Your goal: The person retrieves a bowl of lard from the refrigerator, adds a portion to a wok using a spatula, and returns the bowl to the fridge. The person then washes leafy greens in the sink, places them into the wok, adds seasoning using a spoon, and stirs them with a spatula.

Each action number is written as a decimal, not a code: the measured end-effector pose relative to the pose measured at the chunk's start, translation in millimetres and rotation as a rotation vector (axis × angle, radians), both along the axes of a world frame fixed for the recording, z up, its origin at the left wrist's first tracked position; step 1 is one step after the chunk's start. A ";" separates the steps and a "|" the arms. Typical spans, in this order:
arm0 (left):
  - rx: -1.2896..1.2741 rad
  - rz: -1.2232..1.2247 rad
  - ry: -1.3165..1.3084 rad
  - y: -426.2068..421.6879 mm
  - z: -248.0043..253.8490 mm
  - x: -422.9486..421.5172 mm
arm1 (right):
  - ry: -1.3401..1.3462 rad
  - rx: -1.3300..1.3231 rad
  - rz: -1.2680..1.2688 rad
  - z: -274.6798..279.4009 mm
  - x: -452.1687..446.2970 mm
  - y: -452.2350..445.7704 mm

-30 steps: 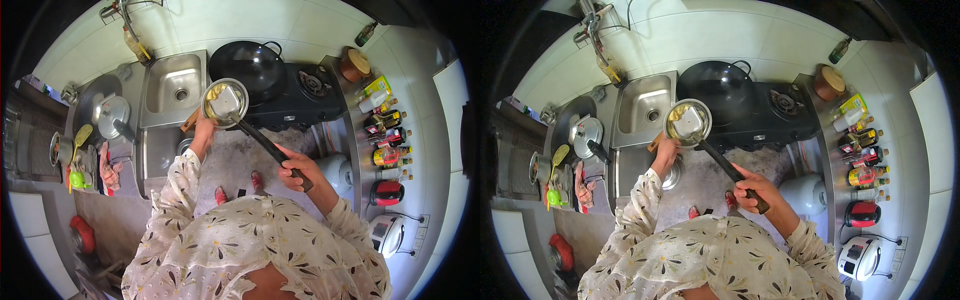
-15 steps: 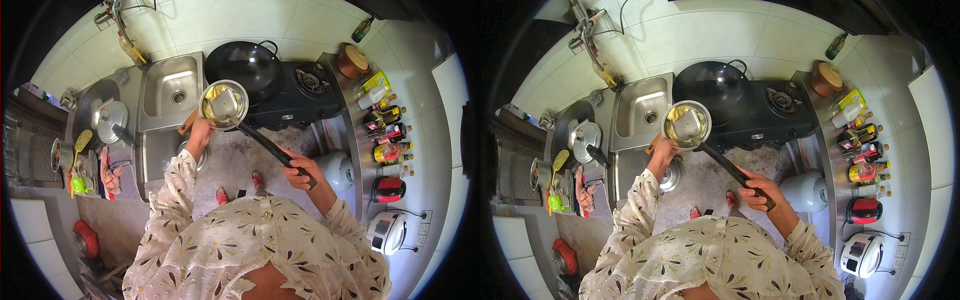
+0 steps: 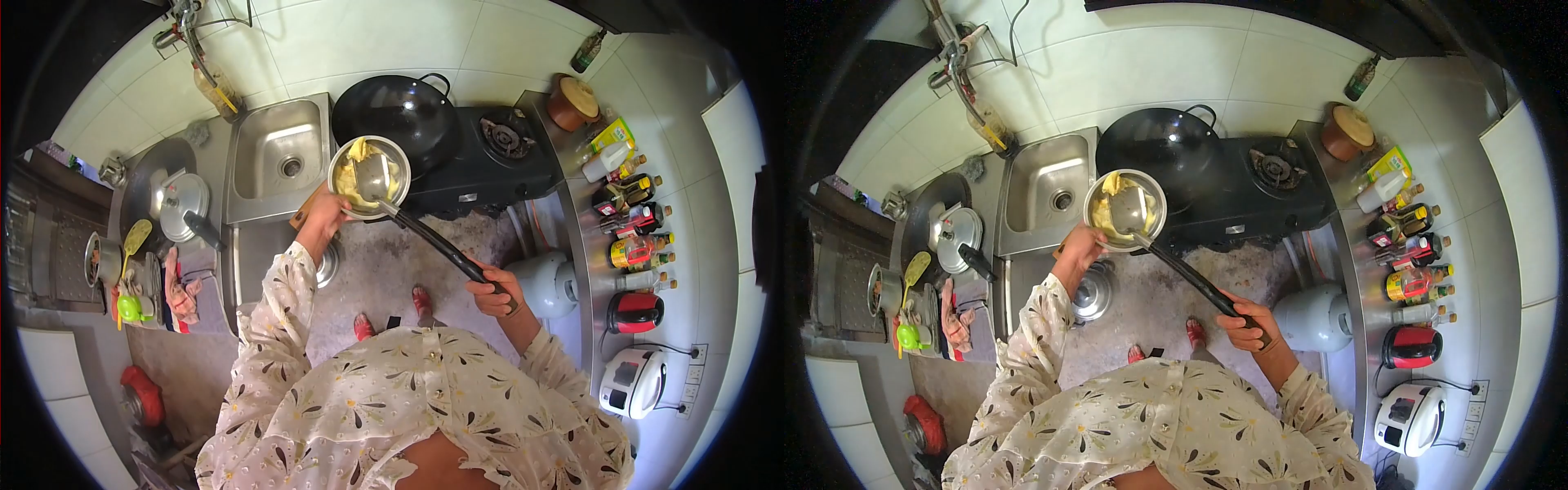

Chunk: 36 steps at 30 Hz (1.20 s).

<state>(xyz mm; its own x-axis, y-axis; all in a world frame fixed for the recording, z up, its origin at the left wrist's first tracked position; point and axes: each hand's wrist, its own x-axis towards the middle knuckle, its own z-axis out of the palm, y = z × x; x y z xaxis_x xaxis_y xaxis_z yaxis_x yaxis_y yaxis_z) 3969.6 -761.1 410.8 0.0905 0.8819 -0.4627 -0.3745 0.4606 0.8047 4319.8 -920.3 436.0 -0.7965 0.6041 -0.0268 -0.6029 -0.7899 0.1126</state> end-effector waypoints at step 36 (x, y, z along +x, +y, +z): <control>0.028 0.032 0.312 40.9 -5.7 21.9 | -1.140 0.565 0.001 62.7 -57.5 24.8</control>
<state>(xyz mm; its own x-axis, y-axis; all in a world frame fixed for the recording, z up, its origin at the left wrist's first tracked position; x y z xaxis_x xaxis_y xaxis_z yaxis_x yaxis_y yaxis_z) 3991.6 -720.2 405.2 -0.0801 0.8950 -0.4388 -0.1218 0.4282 0.8955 4262.3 -895.5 498.7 -0.4925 0.7543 -0.4342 -0.1349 -0.5590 -0.8181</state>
